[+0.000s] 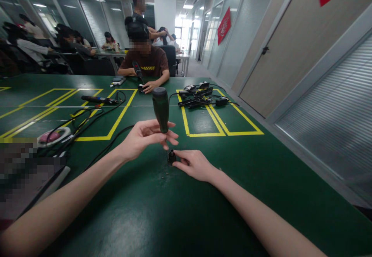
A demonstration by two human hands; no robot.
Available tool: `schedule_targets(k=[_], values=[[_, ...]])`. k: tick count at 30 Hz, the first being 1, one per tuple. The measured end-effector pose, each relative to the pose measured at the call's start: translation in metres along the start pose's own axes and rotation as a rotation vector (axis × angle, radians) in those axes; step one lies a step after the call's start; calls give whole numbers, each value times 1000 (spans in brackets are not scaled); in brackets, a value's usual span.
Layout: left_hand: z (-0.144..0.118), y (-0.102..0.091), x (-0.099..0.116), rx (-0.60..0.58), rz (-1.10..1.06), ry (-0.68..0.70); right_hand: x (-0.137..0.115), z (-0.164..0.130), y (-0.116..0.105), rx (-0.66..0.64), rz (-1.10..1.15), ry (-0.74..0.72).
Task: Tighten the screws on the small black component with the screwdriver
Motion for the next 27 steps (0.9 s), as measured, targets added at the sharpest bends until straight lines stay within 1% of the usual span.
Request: schedule_targets(k=[17, 27], values=[[1, 1, -1, 18, -70, 17, 1, 0, 1, 10, 6, -1], [0, 1, 2, 12, 3, -2, -1, 1, -1, 1, 6, -2]])
Point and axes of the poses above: each hand's wrist, its own z-axis towards the middle knuckle, its own y-axis out of the palm, x = y × z, the point moved 4 cm from there along z, towards the middle knuckle, and after that the axes turned 11 degrees about -y, right-handed, at the moved point
